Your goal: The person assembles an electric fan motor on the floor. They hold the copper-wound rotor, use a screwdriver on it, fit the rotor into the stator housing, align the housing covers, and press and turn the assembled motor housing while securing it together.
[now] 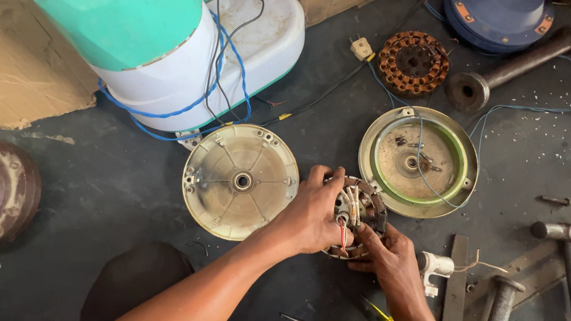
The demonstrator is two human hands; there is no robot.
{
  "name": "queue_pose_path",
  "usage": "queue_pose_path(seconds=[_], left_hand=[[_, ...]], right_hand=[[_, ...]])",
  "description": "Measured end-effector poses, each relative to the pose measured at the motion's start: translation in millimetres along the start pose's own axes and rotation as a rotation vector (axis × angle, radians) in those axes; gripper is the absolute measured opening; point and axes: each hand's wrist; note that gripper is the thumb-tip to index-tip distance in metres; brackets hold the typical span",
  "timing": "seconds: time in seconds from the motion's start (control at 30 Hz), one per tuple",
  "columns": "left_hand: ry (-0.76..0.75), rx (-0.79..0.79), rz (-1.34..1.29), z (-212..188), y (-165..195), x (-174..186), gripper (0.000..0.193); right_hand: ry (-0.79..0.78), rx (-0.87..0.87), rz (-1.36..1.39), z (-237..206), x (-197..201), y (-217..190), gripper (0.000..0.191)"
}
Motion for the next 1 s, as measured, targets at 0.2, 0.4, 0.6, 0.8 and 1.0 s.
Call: queue_pose_path(seconds=[0.2, 0.4, 0.6, 0.8, 1.0], left_hand=[[0.022, -0.037, 0.006, 1, -4, -2, 0.111], [0.019, -0.048, 0.009, 2, -7, -4, 0.111], [0.009, -0.024, 0.027, 2, -4, -2, 0.112], [0.009, -0.036, -0.016, 2, 0, 0, 0.114], [0.0, -0.023, -0.018, 1, 0, 0, 0.114]], right_hand=[[0.004, -0.015, -0.027, 2, -1, -4, 0.036], [-0.026, 0.019, -0.073, -4, -4, -11, 0.038], [0.013, 0.011, -0.019, -4, -6, -9, 0.04], [0.048, -0.004, -0.046, -2, -6, -9, 0.038], [0.03, 0.025, -0.017, -6, -5, -10, 0.039]])
Point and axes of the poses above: each hand's wrist, its own z-axis towards the middle knuckle, its own x-axis out of the back of the hand, y = z × x, and after that the axes turned 15 degrees about -y, right-handed
